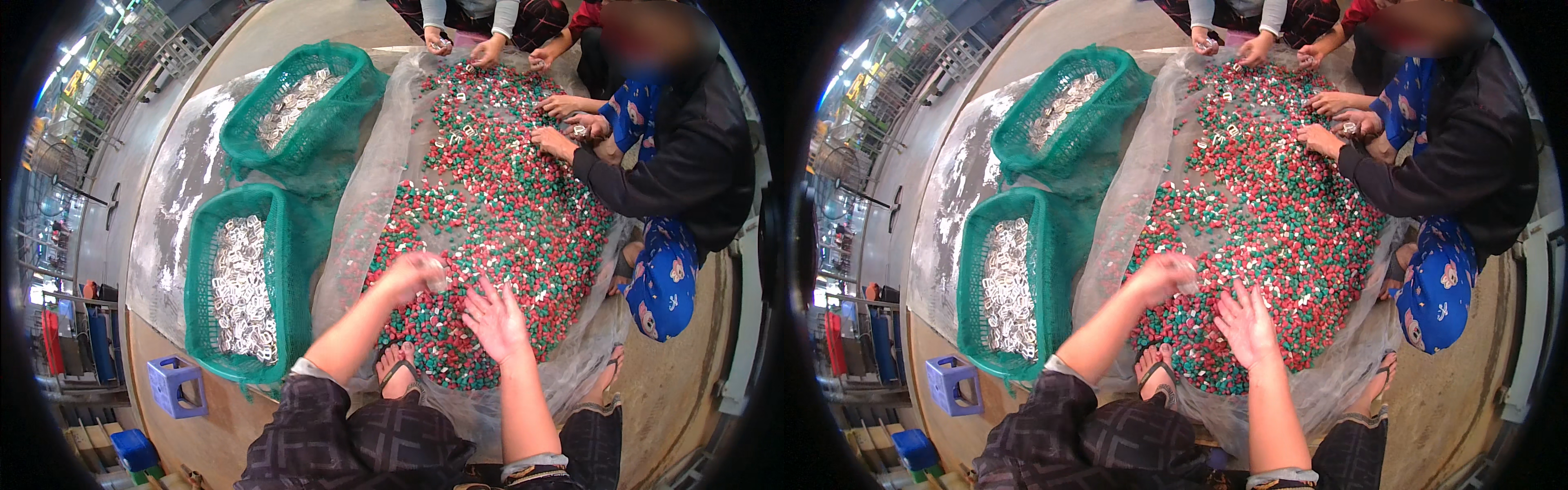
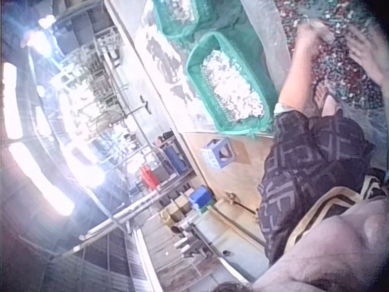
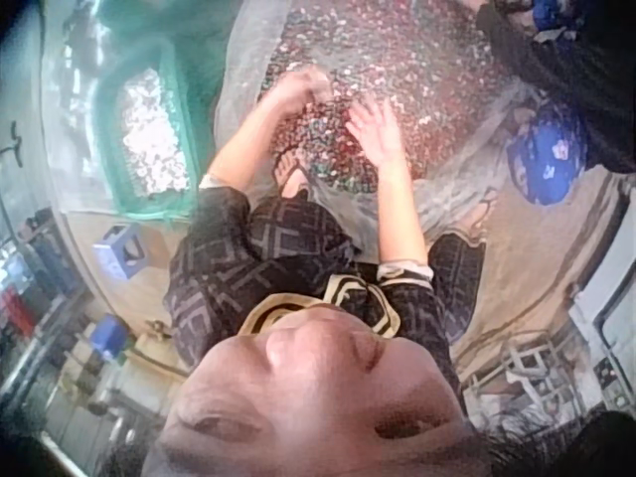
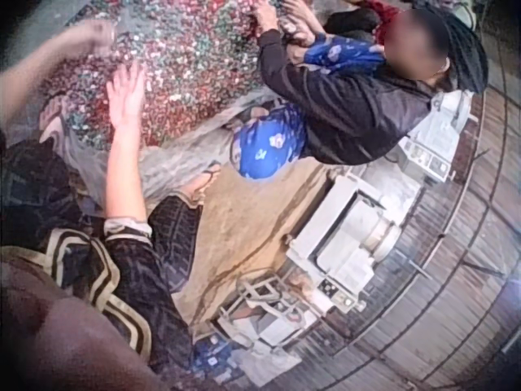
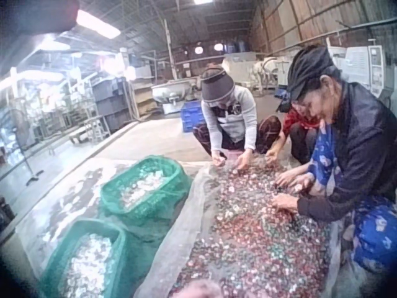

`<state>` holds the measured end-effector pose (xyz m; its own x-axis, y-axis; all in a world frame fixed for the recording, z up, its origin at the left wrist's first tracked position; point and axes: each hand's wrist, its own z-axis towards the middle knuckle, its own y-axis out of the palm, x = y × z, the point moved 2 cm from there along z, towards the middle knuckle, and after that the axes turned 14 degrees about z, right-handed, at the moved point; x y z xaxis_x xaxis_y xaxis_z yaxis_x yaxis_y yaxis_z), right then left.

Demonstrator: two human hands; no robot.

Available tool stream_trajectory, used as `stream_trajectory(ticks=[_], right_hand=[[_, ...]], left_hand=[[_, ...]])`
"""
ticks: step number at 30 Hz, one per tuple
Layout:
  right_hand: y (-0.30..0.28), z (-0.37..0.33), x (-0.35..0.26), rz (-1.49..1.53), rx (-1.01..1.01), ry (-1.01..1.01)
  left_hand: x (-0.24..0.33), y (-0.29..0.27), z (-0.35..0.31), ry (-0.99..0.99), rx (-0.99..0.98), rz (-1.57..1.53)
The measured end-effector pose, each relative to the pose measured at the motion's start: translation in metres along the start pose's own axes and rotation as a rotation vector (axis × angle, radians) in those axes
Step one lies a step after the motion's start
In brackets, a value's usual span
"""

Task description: The person sits on the floor and sorts a large pile of red, green, and white plastic bottle caps by hand, picking out white caps and placing them into a green basket. Another person works alongside, also sorting the caps.

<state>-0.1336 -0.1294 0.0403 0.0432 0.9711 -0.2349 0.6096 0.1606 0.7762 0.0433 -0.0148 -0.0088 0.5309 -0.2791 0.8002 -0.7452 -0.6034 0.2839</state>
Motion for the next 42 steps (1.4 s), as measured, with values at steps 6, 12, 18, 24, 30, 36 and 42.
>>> stream_trajectory(ticks=[6,12,18,24,30,36,42], right_hand=[[-0.014,-0.010,-0.029,-0.061,0.152,-0.177],[-0.023,-0.009,-0.035,-0.085,0.195,-0.215],[-0.049,-0.010,-0.048,-0.015,0.272,-0.316],[-0.075,-0.022,-0.073,0.056,0.403,-0.508],[-0.088,-0.038,-0.089,0.121,0.492,-0.596],[-0.110,-0.051,-0.105,0.127,0.533,-0.667],[-0.134,-0.059,-0.111,0.124,0.582,-0.698]], left_hand=[[0.188,-0.155,0.013,0.758,0.397,-0.686],[0.153,-0.166,0.021,0.795,0.308,-0.538],[-0.004,0.032,-0.004,0.232,-0.352,0.462],[-0.105,0.135,-0.050,0.232,-0.858,0.664],[-0.096,0.118,-0.012,0.309,-0.689,0.977],[-0.068,0.038,0.052,0.391,-0.238,1.096],[-0.016,-0.024,0.090,0.283,0.367,0.977]])
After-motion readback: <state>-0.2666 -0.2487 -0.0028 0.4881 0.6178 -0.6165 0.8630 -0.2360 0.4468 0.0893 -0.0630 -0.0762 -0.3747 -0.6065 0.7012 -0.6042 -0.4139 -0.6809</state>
